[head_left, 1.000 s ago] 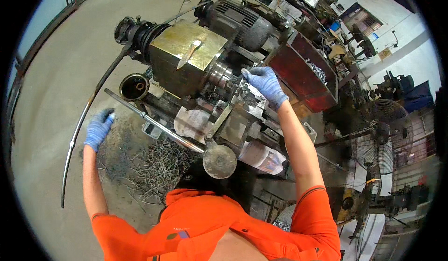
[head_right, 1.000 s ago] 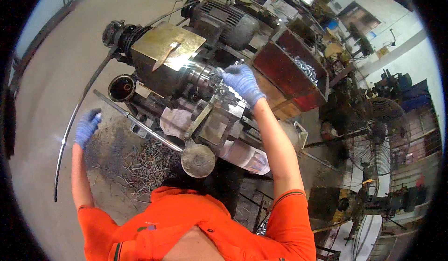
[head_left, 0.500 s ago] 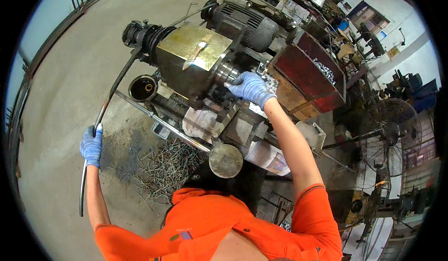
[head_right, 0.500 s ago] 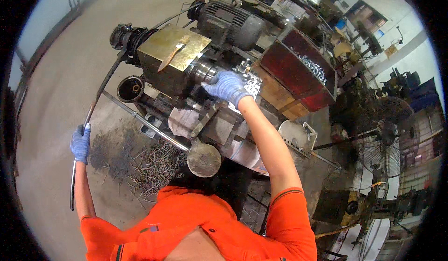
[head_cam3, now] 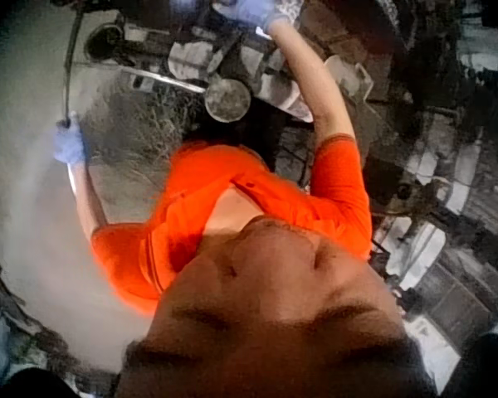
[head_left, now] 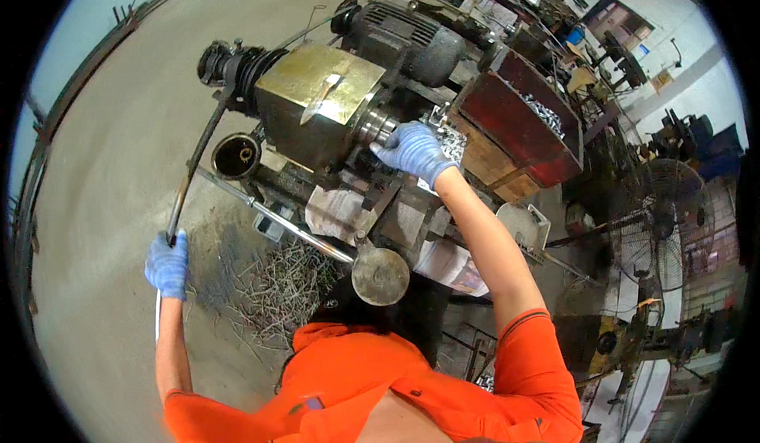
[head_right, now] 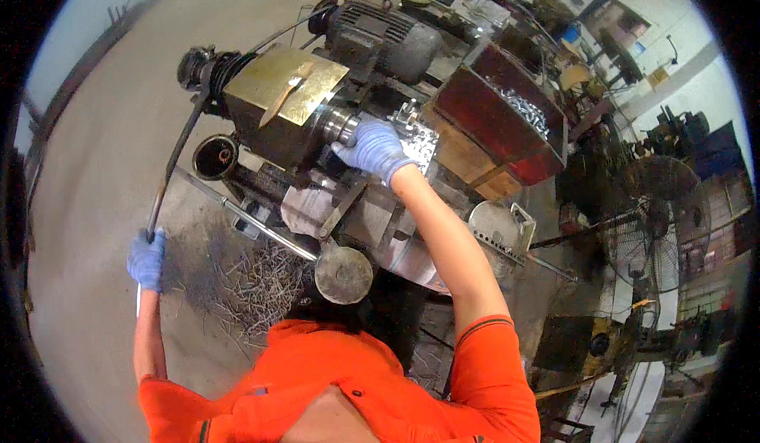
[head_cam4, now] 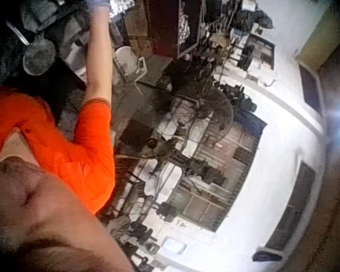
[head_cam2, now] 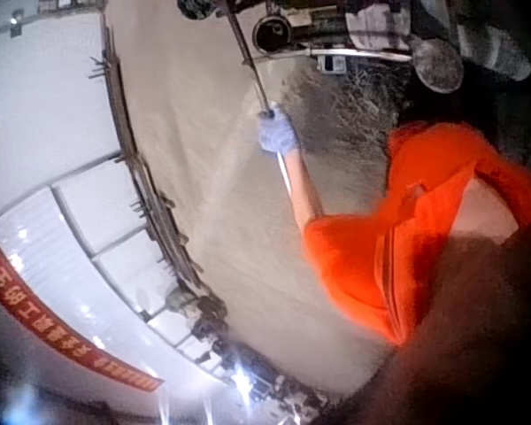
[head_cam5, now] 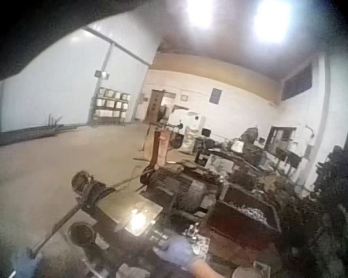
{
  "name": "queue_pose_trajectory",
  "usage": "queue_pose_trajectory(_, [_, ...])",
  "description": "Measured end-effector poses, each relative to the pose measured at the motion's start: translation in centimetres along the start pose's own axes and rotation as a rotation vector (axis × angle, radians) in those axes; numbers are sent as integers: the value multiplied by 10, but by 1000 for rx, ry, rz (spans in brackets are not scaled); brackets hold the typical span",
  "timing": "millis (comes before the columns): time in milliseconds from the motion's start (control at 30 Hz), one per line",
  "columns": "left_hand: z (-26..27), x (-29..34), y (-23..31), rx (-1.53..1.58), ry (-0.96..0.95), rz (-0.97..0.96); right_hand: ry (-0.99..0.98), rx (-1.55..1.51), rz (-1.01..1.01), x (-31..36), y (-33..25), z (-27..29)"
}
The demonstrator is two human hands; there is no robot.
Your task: The person operates a lathe to process small metal parts, using a lever to advance the work, placing finished parts into a circular tray, and clearing metal shavings from the machine bed by hand.
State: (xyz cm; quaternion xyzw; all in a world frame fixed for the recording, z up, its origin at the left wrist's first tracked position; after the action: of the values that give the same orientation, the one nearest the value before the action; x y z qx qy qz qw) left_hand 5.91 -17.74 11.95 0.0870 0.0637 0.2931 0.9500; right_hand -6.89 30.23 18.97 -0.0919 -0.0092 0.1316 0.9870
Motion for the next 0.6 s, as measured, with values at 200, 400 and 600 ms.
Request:
queue_pose_trajectory(200, [13, 37, 22, 67, 6, 6, 133, -41, 43, 4, -4, 13])
queue_pose_trajectory(400, [6, 35, 21, -12, -9, 0, 222, -11, 38, 9, -5, 17])
queue_pose_trajectory(600, [5, 26, 26, 61, 35, -189, 328, 28, -37, 69, 14, 77])
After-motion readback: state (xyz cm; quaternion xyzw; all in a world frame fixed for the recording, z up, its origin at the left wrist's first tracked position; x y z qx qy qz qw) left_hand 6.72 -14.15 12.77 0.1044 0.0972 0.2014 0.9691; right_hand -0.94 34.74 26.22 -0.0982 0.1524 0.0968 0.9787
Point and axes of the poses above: each hand's wrist, its own x-axis away from the middle knuckle, its own z-axis out of the back of the hand, y = z × x, the point moved 8 cm from there along -x, towards the middle knuckle, and after that the axes turned 5 degrees about z, right-handed, at the moved point
